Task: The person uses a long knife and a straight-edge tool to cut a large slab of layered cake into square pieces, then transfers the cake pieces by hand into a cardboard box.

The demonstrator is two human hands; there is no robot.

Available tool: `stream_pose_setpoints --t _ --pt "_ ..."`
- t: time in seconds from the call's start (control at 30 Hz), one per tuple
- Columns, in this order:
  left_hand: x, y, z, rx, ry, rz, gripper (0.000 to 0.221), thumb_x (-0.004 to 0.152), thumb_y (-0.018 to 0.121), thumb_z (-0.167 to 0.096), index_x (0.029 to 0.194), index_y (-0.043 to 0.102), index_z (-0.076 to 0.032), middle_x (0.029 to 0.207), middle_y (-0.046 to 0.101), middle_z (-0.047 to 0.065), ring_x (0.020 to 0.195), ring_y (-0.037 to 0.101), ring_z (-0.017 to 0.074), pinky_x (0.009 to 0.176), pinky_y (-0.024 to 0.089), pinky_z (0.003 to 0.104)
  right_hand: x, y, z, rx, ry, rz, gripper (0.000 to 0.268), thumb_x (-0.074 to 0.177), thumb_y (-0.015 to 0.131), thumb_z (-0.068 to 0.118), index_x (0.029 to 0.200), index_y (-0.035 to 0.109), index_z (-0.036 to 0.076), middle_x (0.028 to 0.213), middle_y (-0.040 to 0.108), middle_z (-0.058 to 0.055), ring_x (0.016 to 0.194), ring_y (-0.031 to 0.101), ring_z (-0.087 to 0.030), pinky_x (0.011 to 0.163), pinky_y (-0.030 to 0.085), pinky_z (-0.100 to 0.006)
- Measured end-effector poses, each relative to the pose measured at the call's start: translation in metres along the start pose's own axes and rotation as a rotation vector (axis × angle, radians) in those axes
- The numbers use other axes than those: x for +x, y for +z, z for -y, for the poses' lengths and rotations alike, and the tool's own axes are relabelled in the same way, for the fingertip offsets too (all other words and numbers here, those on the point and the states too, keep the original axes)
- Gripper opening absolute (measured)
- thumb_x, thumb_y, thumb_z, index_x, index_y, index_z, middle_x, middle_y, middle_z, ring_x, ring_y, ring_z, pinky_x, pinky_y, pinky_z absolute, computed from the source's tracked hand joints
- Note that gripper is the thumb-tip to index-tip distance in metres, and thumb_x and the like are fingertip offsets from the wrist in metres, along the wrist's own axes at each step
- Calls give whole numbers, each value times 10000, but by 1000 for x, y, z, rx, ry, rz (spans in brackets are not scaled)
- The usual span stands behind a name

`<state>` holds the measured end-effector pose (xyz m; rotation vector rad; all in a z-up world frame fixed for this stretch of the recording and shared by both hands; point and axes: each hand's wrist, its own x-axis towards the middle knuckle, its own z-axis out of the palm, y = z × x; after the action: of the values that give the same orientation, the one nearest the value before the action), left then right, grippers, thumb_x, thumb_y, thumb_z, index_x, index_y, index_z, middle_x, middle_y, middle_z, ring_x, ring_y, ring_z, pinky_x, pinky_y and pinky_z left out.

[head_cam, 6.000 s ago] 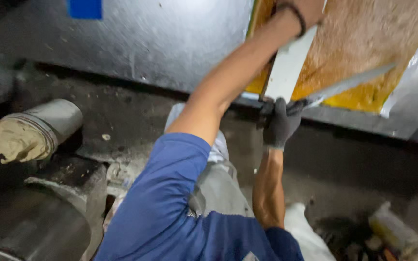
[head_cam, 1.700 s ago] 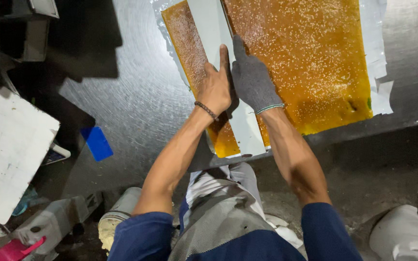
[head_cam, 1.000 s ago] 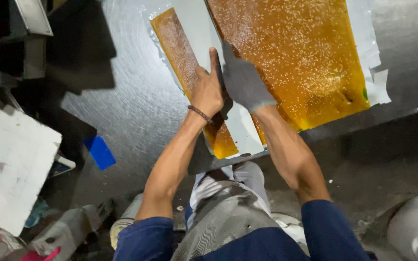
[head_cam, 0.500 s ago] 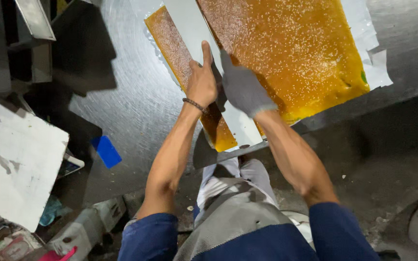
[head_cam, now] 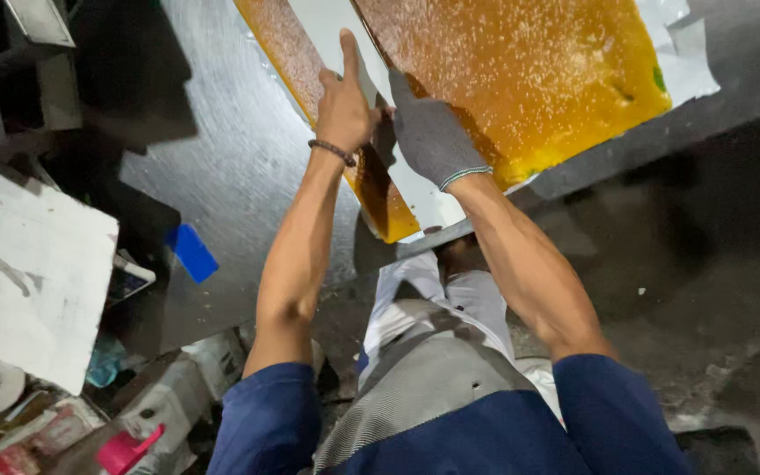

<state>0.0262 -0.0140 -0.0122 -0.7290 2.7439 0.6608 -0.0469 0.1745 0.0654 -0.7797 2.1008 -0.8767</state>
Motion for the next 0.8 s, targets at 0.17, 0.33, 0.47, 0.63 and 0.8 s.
stream_pose_setpoints --t 0.17,0.33,0.47,0.63,0.8 --pt "3 -1 -4 -2 4 -24 1517 611 1068 -375 1604 -67 -216 1304 347 548 1012 644 586 893 582 507 -60 14 -27 41 -35 -45 623 955 509 110 1540 318 11 915 655 -368 852 655 -525 777 488 -616" --pt "0 3 2 -9 38 -32 1515 641 1062 -366 1636 -65 -183 1272 458 478 1024 652 570 926 583 509 -61 15 -32 79 22 10 564 990 492 121 1529 344 41 929 670 -343 896 645 -529 793 478 -627" --pt "4 -2 2 19 40 -48 1501 629 1070 -357 1630 -34 -186 1229 474 443 1008 648 561 907 575 514 -116 18 -39 112 -79 -89 591 935 504 81 1494 341 -24 925 647 -369 846 650 -533 740 492 -620" --pt "2 0 5 17 68 -71 1441 659 1071 -338 1643 29 -185 1265 489 421 1067 641 553 944 572 508 -114 23 -47 55 57 38 583 978 487 108 1529 323 10 854 660 -331 839 651 -522 754 491 -616" --pt "2 -6 2 -11 32 -42 1379 664 1045 -307 1629 75 -137 1246 471 434 1058 625 563 927 567 507 -172 29 -61 85 -89 -85 656 893 513 74 1514 324 -20 875 656 -330 780 637 -513 659 488 -596"
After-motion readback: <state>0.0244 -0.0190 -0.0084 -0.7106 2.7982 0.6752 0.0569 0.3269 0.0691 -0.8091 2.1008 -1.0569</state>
